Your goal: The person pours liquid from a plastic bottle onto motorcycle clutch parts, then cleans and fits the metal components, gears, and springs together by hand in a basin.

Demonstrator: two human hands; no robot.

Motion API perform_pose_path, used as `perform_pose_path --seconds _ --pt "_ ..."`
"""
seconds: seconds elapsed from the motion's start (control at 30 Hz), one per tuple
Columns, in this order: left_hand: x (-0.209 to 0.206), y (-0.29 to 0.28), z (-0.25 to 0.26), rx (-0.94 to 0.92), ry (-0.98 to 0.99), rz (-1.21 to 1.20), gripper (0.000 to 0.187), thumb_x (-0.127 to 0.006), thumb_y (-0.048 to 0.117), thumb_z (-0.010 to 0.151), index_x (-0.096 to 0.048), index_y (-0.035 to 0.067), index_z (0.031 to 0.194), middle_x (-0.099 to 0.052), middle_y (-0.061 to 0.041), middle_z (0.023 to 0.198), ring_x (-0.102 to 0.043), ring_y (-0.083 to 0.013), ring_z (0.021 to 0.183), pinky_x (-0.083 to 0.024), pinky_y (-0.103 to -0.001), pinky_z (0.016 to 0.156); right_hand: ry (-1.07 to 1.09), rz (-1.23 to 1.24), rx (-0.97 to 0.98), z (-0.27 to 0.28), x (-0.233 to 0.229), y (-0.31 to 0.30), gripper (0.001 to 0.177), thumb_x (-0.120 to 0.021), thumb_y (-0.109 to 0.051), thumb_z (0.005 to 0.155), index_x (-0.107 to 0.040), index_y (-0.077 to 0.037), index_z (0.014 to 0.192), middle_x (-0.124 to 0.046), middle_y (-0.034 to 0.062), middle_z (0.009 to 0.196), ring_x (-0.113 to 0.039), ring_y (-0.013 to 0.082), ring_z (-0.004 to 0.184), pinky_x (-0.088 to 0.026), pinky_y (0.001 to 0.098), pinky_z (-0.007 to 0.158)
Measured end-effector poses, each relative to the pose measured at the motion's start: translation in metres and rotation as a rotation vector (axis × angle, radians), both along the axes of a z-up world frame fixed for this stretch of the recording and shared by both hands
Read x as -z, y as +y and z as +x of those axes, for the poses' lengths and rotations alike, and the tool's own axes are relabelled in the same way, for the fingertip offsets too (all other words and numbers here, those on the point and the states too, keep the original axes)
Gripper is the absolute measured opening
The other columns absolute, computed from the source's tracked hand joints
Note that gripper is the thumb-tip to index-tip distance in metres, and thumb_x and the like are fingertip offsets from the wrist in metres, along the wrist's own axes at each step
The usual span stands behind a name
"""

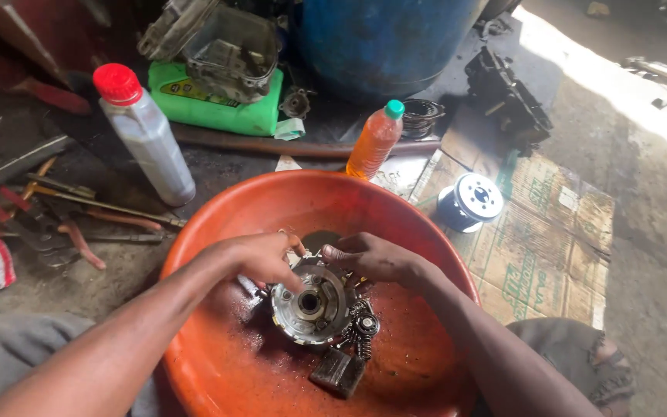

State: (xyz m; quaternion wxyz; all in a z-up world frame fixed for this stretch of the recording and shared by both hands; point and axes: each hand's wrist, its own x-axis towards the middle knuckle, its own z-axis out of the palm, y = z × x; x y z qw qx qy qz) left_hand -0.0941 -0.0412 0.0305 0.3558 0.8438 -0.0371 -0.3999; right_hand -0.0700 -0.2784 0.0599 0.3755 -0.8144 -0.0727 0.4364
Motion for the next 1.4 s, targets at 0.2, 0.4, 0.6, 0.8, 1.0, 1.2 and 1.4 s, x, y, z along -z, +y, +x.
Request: perform_pose_path --seconds 0.2,0.4,0.6,0.8,1.0,1.2,1.4 --pt "-0.005 -0.003 0.0 -0.03 -0.001 -0.023 0.076 -0.082 0.01 0.06 -0.063 0.008 0.134 -0.074 -0.012 0.103 -0.071 -0.0207 0.083 -0.057 -0.034 0.064 -0.355 0.01 -0.308 0.0 0.014 0.005 0.046 -0.074 -0.032 0.088 -0.073 -0.008 0.127 -0.08 0.0118 0.106 -0.076 0.0199 0.095 -0.058 0.0353 0.085" --pt "-0.014 0.017 0.02 -0.211 -0.141 -0.292 0.076 -0.084 0.007 0.055 -0.063 0.001 0.127 -0.075 -0.016 0.09 -0.071 -0.02 0.073 -0.058 -0.035 0.061 0.002 0.215 -0.029 0.018 -0.023 -0.007 0.059 -0.083 -0.024 0.073 -0.061 -0.021 0.127 -0.076 0.005 0.108 -0.075 0.0166 0.096 -0.064 0.0348 0.078" --pt "-0.042 0.042 0.035 -0.669 -0.413 -0.17 0.057 -0.081 0.019 0.057 -0.076 0.002 0.111 -0.078 -0.016 0.094 -0.071 -0.0202 0.077 -0.057 -0.034 0.068 -0.122 -0.279 -0.734 -0.012 -0.026 0.001 0.052 -0.087 -0.046 0.066 -0.081 -0.02 0.11 -0.08 0.0011 0.109 -0.074 0.0187 0.098 -0.059 0.0353 0.084" --pt "-0.049 0.032 0.027 -0.791 -0.462 -0.08 0.054 -0.08 0.027 0.056 -0.078 0.006 0.105 -0.077 -0.014 0.089 -0.07 -0.0215 0.076 -0.054 -0.035 0.068 -0.264 -0.364 -1.027 -0.066 -0.009 0.033 0.059 -0.091 -0.045 0.058 -0.08 -0.018 0.11 -0.079 0.0095 0.102 -0.075 0.0271 0.096 -0.06 0.0419 0.082" --pt "-0.051 0.028 0.028 -0.752 -0.428 0.0 0.054 -0.082 0.029 0.053 -0.078 0.009 0.104 -0.077 -0.008 0.096 -0.073 -0.0214 0.084 -0.058 -0.036 0.073 -0.033 0.074 -0.812 -0.024 -0.011 0.02 0.04 -0.086 -0.031 0.065 -0.081 -0.021 0.104 -0.081 -0.0015 0.101 -0.075 0.0162 0.093 -0.06 0.0341 0.078" --pt "-0.041 0.026 0.025 -0.709 -0.454 0.015 0.051 -0.084 0.027 0.054 -0.078 0.009 0.102 -0.077 -0.009 0.099 -0.073 -0.0221 0.088 -0.057 -0.036 0.078 -0.708 -0.122 -0.166 0.027 0.013 0.008 0.022 -0.084 -0.03 0.078 -0.076 -0.014 0.092 -0.077 0.0095 0.082 -0.078 0.0259 0.076 -0.061 0.0376 0.072" --pt "-0.028 0.026 0.027 -0.638 -0.472 -0.026 0.049 -0.082 0.026 0.057 -0.077 0.005 0.101 -0.077 -0.01 0.096 -0.074 -0.0212 0.085 -0.057 -0.034 0.078 -0.861 -0.179 -0.364 0.016 0.059 0.011 0.024 -0.07 -0.012 0.079 -0.068 -0.008 0.103 -0.074 0.0184 0.087 -0.072 0.04 0.081 -0.059 0.0496 0.073"
